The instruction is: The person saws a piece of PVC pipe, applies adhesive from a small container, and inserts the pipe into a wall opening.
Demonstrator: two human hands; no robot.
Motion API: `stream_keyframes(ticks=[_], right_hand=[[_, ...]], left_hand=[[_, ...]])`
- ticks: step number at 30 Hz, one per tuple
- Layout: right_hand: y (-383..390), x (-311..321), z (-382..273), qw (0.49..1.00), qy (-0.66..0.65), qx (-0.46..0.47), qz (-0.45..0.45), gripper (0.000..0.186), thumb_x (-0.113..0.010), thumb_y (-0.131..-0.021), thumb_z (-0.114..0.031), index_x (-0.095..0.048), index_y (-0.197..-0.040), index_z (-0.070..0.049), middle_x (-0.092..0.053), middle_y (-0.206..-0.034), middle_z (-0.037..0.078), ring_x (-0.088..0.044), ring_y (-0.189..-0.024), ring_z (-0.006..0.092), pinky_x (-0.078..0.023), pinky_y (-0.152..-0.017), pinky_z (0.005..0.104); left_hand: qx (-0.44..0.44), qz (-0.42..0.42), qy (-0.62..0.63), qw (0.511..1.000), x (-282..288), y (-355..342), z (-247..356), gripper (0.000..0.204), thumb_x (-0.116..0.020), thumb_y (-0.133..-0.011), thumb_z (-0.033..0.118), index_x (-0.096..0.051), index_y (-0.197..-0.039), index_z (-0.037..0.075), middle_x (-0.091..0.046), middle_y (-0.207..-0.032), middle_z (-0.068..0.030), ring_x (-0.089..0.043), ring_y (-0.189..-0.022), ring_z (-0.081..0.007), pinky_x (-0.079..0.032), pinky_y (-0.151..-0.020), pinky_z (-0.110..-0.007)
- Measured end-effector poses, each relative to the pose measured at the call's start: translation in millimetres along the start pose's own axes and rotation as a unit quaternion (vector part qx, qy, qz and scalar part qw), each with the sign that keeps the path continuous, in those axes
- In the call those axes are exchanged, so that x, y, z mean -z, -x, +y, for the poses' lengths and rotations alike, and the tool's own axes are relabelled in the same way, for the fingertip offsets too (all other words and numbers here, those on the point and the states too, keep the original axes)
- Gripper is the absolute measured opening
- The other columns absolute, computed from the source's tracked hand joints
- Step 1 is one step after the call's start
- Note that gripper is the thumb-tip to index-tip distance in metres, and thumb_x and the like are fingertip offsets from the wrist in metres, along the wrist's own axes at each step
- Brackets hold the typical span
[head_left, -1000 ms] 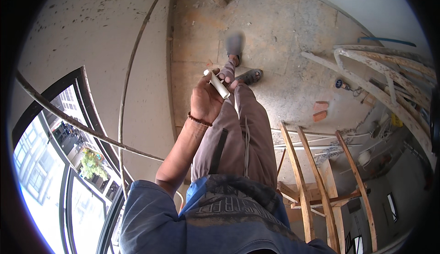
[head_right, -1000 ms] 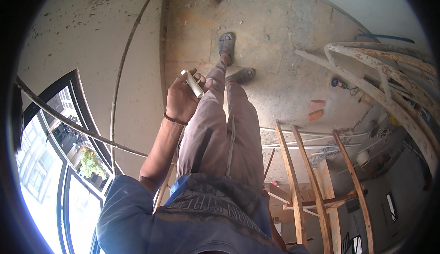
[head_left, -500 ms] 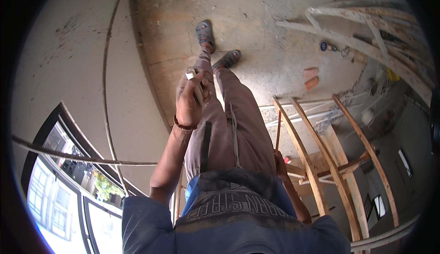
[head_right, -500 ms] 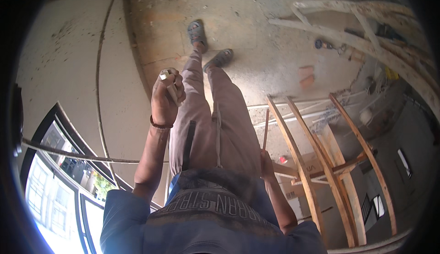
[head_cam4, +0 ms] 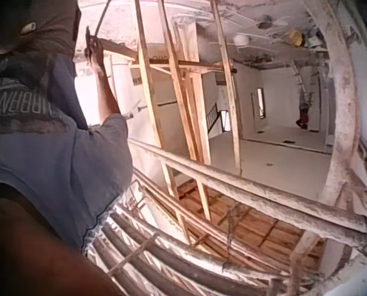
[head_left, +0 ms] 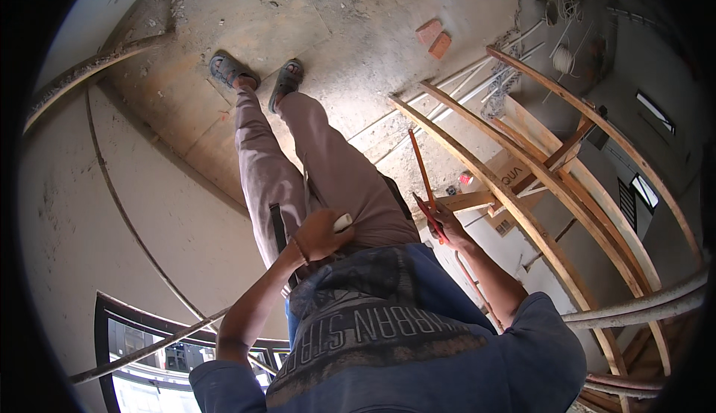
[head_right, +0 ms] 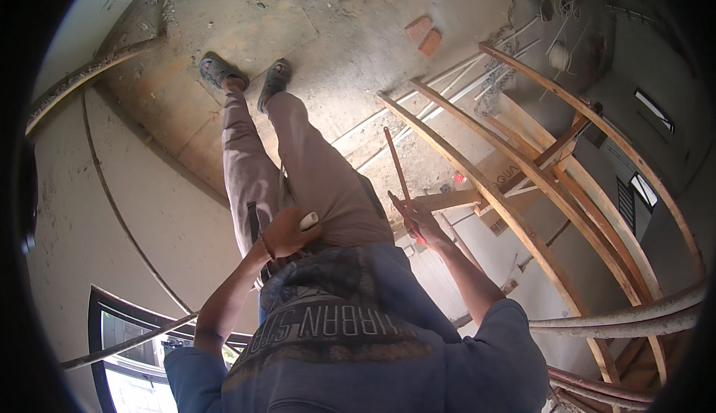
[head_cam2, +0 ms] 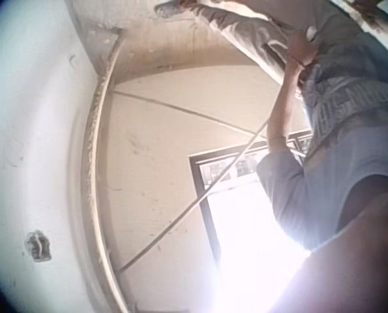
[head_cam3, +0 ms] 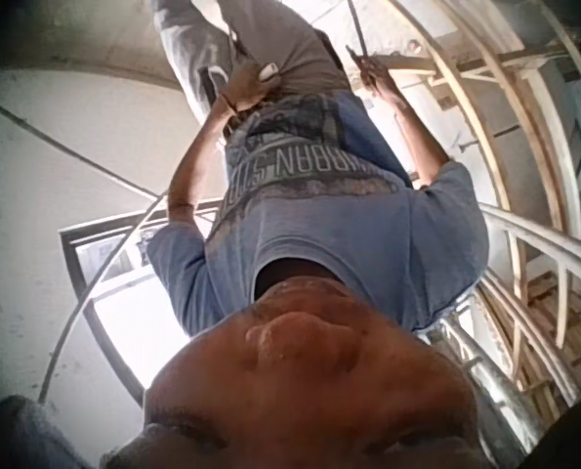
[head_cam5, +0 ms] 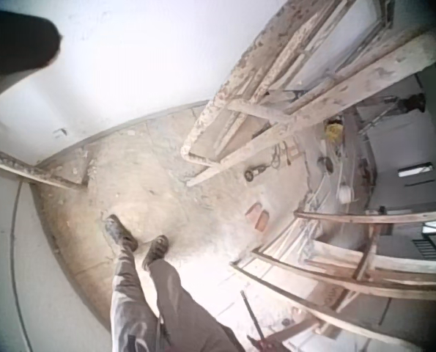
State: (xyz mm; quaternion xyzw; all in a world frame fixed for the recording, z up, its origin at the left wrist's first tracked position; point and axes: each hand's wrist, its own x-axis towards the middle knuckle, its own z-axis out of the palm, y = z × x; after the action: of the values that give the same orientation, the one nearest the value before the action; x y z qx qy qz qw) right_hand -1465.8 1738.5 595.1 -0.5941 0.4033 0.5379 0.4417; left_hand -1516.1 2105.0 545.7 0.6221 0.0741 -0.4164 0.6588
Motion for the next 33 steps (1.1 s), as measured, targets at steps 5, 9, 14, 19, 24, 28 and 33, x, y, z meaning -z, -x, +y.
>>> stream_keyframes(ticks=[5,9,14,19,24,28,33], right_hand=[[17.3,-7.5,-1.3,0.995,-0.049,-0.060,-0.060,0.039,-0.052,-0.095,-0.035,-0.052,-0.124,-0.008,-0.042,-0.057,-0.005,-0.036,-0.040,0.0043,-0.028,-0.036,0.0204],[15.3,-14.9,-16.5,0.993,-0.075,-0.036,-0.090,0.045,-0.055,-0.093,-0.035,-0.051,-0.128,-0.007,-0.045,-0.059,-0.004,-0.038,-0.042,0.0038,-0.030,-0.038,0.0206],[-6.6,-39.7,-42.1,0.990,0.121,0.006,-0.075,0.040,-0.052,-0.095,-0.029,-0.055,-0.127,-0.007,-0.054,-0.065,-0.003,-0.042,-0.049,0.0019,-0.034,-0.045,0.0193],[-37.6,-52.5,-45.4,0.971,0.227,0.020,-0.073,0.035,-0.052,-0.095,-0.026,-0.059,-0.126,-0.011,-0.057,-0.071,-0.003,-0.042,-0.053,0.0011,-0.033,-0.047,0.0187],[-39.1,-38.0,-49.8,0.969,0.235,-0.044,-0.070,0.038,-0.056,-0.093,-0.038,-0.062,-0.121,-0.012,-0.060,-0.079,-0.003,-0.044,-0.061,0.0015,-0.036,-0.050,0.0205],[-51.1,-44.4,-32.6,0.942,0.314,0.097,-0.070,0.040,-0.055,-0.093,-0.043,-0.061,-0.122,-0.016,-0.055,-0.073,-0.001,-0.050,-0.069,0.0063,-0.042,-0.055,0.0251],[-71.8,-66.8,-33.1,0.995,0.056,0.022,-0.085,0.044,-0.055,-0.093,-0.026,-0.051,-0.131,-0.005,-0.047,-0.064,-0.006,-0.041,-0.049,0.0039,-0.035,-0.043,0.0202]], left_hand=[[0.058,-0.030,0.033,0.997,7.7,24.3,4.1,0.029,-0.062,-0.080,0.026,-0.061,-0.075,-0.002,-0.059,-0.064,-0.0219,-0.060,-0.061,-0.0369,-0.044,-0.058,-0.044],[0.075,-0.042,0.059,0.995,6.1,25.9,4.4,0.027,-0.062,-0.080,0.025,-0.060,-0.075,-0.002,-0.059,-0.065,-0.0218,-0.060,-0.060,-0.0354,-0.044,-0.058,-0.042],[0.040,-0.025,0.053,0.998,4.0,25.9,-3.1,0.028,-0.062,-0.080,0.026,-0.060,-0.078,-0.002,-0.060,-0.067,-0.0214,-0.061,-0.062,-0.0347,-0.044,-0.058,-0.042],[0.007,0.041,0.050,0.998,6.4,20.0,6.3,0.028,-0.063,-0.081,0.025,-0.059,-0.077,-0.002,-0.056,-0.064,-0.0205,-0.056,-0.057,-0.0301,-0.042,-0.056,-0.039],[-0.056,0.129,0.090,0.986,3.4,6.6,27.5,0.025,-0.064,-0.082,0.024,-0.059,-0.079,0.000,-0.056,-0.065,-0.0201,-0.057,-0.057,-0.0314,-0.043,-0.056,-0.039],[-0.059,0.157,0.070,0.983,-6.3,-4.1,35.8,0.024,-0.063,-0.080,0.027,-0.061,-0.081,0.003,-0.062,-0.075,-0.0207,-0.062,-0.072,-0.0381,-0.048,-0.065,-0.044],[-0.090,0.153,0.057,0.982,-15.9,-19.4,29.1,0.025,-0.062,-0.084,0.027,-0.062,-0.087,0.002,-0.062,-0.079,-0.0205,-0.063,-0.072,-0.0355,-0.047,-0.066,-0.042]])
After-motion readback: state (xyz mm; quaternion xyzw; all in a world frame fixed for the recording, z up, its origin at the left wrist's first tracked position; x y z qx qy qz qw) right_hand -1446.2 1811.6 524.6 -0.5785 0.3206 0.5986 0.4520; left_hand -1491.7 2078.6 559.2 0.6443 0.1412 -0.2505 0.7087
